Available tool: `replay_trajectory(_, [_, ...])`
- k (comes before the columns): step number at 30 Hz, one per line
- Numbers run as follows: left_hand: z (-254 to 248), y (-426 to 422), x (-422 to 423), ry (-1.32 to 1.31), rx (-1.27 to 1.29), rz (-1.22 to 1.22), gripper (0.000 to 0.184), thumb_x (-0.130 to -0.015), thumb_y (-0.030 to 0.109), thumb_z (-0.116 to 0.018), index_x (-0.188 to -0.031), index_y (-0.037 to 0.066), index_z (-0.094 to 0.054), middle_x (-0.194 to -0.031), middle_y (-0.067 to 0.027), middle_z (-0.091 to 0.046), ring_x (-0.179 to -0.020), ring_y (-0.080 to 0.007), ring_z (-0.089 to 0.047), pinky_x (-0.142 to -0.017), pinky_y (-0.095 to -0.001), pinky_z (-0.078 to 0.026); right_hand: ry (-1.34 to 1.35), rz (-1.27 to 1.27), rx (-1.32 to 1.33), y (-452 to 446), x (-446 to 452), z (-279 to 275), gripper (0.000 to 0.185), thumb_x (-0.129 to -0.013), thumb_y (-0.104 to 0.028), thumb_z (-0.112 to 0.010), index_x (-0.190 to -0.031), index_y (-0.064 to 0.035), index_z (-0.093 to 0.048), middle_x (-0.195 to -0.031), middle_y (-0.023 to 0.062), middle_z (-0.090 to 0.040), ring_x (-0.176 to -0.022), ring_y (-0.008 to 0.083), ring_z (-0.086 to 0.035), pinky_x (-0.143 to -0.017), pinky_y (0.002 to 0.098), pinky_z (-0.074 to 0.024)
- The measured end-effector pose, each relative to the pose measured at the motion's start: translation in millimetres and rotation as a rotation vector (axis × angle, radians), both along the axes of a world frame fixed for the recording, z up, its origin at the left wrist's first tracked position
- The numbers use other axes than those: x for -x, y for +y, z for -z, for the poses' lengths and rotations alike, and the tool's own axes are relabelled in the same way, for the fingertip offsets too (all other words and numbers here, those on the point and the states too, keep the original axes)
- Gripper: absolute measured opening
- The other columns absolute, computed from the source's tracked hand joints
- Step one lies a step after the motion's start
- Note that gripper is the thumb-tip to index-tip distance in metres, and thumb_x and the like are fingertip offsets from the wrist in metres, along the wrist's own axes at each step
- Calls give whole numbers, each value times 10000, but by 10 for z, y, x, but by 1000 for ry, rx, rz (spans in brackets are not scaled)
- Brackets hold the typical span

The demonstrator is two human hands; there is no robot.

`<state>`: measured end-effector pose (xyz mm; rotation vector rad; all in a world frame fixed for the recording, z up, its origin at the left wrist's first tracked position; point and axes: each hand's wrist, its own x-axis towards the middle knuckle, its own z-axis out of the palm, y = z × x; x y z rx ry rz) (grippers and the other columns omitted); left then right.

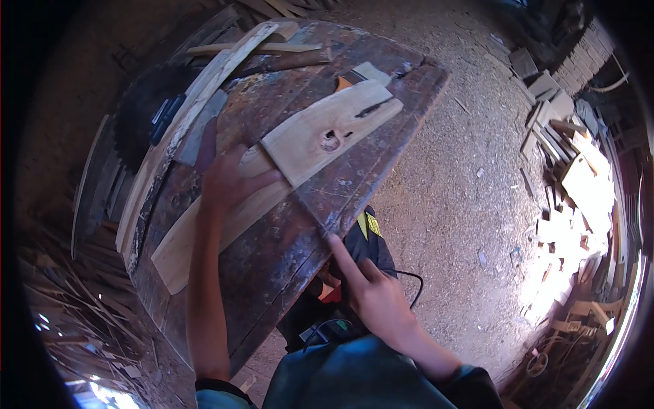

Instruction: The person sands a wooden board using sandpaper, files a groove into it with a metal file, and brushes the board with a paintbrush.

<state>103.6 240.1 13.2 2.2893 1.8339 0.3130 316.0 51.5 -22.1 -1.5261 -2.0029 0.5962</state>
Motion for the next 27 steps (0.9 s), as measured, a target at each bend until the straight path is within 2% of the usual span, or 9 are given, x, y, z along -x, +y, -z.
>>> replay_trajectory(1, [12,1,0,32,-38,7,720,-580,548,-733,-1026,1,-590,-1089,-264,-481,-1058,-385,-440,-896,-413,-362,15,-7,0,-60,-41,9,797,-695,6,-562,-1419,-151,-266,-723,108,-488,-564,250,-598,-508,344,-508])
replay_trajectory(3, [68,17,46,17,-64,15,748,-568,619,-713,-957,-9,-600,-916,-246,-627,-901,-388,-604,-799,-431,-457,-15,-3,37,-51,-44,-28,806,-689,6,-570,-1419,-155,-268,-713,109,-483,-569,255,-601,-511,359,-504])
replay_trajectory(5, [139,41,90,-82,-39,33,762,-564,639,-702,-949,-11,-603,-909,-245,-628,-890,-390,-607,-794,-434,-462,-17,0,35,60,34,-65,799,-687,11,-575,-1412,-137,-274,-728,139,-506,-590,292,-604,-526,381,-501])
replay_trajectory(9, [38,25,54,-43,57,-30,773,-558,649,-700,-929,-23,-607,-890,-240,-635,-881,-372,-620,-792,-428,-474,65,37,71,509,268,-160,701,-735,63,-507,-1380,-144,-330,-811,250,-579,-650,398,-587,-572,480,-466])
replay_trajectory(17, [32,-2,57,-43,64,-49,817,-547,707,-664,-921,-18,-615,-878,-241,-639,-863,-367,-632,-780,-426,-493,15,45,62,-68,1,-68,664,-743,91,-484,-1366,-103,-364,-719,226,-567,-588,377,-582,-522,461,-432])
replay_trajectory(20, [-17,-11,56,-34,136,-59,841,-545,726,-648,-930,-21,-615,-879,-236,-641,-869,-366,-631,-783,-432,-495,-62,22,-6,233,137,-49,701,-733,56,-505,-1390,-90,-308,-740,220,-558,-602,375,-581,-535,448,-458])
replay_trajectory(23, [5,-11,77,-63,112,-54,863,-531,735,-648,-937,-26,-617,-878,-230,-643,-869,-359,-634,-785,-433,-496,4,-14,-80,695,331,-71,683,-743,64,-490,-1385,-88,-314,-813,249,-580,-628,386,-588,-552,449,-462])
replay_trajectory(26, [-22,-29,69,-33,120,-68,865,-526,734,-651,-930,-30,-623,-884,-221,-644,-871,-348,-634,-775,-423,-497,-3,31,-125,678,375,-59,617,-775,96,-452,-1359,-86,-370,-692,245,-561,-616,397,-587,-539,439,-430])
replay_trajectory(27, [-5,-38,72,-55,111,-62,828,-532,720,-661,-887,-27,-611,-849,-222,-638,-842,-352,-633,-761,-429,-491,-22,28,-104,568,322,-40,627,-770,88,-456,-1364,-85,-357,-733,247,-567,-624,395,-588,-545,443,-439])
